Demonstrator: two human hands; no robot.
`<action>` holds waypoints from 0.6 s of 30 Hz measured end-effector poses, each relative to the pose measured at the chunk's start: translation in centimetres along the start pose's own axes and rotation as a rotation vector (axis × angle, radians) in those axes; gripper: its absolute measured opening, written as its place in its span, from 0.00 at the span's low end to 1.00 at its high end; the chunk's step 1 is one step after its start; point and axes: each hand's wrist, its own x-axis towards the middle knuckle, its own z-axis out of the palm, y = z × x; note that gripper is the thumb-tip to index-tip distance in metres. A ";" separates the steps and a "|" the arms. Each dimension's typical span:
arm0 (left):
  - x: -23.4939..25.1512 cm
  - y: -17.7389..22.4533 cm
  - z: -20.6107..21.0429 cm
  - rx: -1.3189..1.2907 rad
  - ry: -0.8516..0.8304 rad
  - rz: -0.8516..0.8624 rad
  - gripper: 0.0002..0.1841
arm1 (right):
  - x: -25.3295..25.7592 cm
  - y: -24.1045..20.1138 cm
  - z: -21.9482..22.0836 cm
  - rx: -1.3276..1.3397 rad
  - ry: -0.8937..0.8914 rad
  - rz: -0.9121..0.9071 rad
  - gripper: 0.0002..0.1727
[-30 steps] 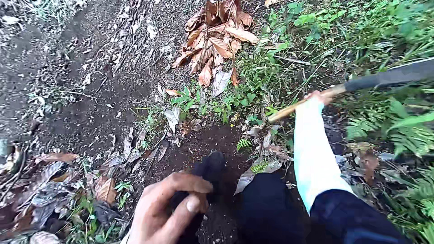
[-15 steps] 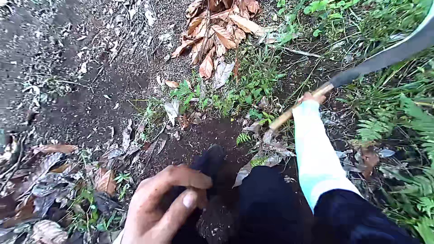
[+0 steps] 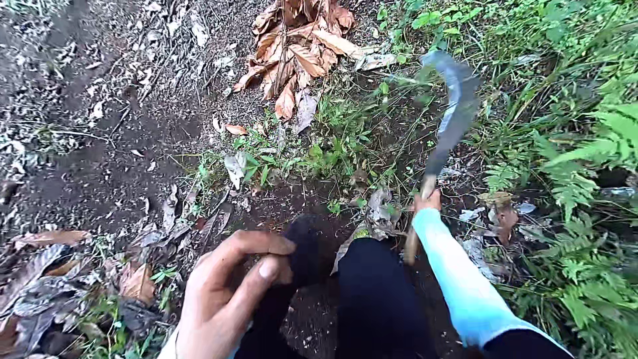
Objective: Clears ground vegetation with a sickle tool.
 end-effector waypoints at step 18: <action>-1.2 0.8 2.4 0.017 -0.053 0.026 0.12 | 4.0 -2.9 0.5 0.227 0.125 0.100 0.44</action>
